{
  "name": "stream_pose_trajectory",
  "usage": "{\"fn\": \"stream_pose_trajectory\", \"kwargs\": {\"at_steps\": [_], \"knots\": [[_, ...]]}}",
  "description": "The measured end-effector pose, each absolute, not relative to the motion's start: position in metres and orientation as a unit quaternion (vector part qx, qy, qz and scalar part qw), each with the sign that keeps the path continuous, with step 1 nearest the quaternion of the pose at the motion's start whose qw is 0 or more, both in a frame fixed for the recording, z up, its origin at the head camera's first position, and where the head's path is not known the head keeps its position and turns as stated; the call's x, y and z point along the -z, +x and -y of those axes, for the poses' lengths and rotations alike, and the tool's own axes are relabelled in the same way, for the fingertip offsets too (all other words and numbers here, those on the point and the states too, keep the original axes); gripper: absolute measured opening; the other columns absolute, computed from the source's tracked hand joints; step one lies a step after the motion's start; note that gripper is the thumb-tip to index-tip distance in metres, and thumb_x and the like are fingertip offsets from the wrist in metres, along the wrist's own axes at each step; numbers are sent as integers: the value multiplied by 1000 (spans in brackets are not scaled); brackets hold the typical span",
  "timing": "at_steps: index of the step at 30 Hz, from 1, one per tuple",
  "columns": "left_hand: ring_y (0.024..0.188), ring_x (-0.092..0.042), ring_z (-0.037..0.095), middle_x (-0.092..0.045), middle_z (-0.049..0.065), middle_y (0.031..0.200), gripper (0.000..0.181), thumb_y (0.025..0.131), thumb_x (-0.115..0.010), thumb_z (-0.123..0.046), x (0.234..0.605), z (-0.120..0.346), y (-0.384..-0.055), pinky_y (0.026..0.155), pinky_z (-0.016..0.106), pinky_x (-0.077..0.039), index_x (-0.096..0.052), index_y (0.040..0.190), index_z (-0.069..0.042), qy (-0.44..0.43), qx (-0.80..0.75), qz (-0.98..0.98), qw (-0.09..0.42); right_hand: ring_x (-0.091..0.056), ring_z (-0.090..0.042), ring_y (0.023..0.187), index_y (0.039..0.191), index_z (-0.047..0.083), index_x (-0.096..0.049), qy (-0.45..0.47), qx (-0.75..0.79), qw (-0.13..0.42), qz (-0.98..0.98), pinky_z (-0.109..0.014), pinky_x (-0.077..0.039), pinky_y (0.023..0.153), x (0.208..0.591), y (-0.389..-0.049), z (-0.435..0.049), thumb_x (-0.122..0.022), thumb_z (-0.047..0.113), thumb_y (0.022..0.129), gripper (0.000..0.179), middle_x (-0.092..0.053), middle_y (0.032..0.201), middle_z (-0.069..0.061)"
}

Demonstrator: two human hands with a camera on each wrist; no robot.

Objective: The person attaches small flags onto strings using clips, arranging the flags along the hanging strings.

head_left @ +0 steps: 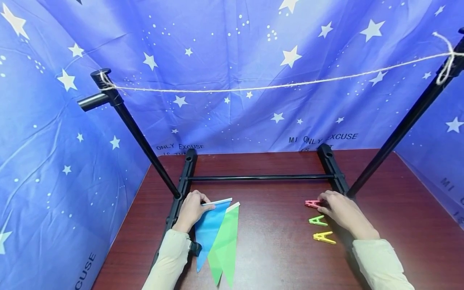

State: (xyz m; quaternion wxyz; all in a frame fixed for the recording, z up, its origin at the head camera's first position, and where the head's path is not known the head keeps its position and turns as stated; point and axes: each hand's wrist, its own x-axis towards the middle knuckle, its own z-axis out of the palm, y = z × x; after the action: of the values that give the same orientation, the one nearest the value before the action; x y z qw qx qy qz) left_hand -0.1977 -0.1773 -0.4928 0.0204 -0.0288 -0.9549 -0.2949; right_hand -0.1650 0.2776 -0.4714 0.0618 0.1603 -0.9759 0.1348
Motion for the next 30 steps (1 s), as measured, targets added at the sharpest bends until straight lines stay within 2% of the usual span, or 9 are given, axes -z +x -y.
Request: {"fn": "stream_pose_trajectory", "kwargs": {"at_steps": [11,17,23,30], "knots": [[89,-56,19,-60,0,90,13,81,-83,-24,491,177,-197,87,44,-48,-76,77,-14,-24,306,952,17,-65,-28,84,103,4,-68,147,-131,62,978,-50,-52,71,462,-168,-274,-76,22,87,25,-69,94,-9],[82,-60,16,-67,-2,88,13,81,-83,-28,489,177,-198,78,40,-51,-76,79,-17,-19,311,950,17,-62,-24,82,107,4,-68,140,-133,57,980,-49,-52,70,455,-167,-271,-75,23,88,27,-68,96,-10],[78,-65,15,-73,-2,83,12,80,-83,-27,482,177,-197,74,38,-53,-77,79,-17,-38,318,947,33,-64,-26,84,107,5,-68,148,-138,76,977,-50,-53,72,450,-166,-271,-74,23,89,27,-68,99,-10],[72,-62,11,-73,-3,81,12,80,-83,-27,475,178,-194,68,32,-49,-77,79,-16,-56,332,941,35,-64,-28,86,110,4,-67,156,-153,90,972,-51,-52,74,442,-164,-265,-71,23,91,27,-68,102,-11]]}}
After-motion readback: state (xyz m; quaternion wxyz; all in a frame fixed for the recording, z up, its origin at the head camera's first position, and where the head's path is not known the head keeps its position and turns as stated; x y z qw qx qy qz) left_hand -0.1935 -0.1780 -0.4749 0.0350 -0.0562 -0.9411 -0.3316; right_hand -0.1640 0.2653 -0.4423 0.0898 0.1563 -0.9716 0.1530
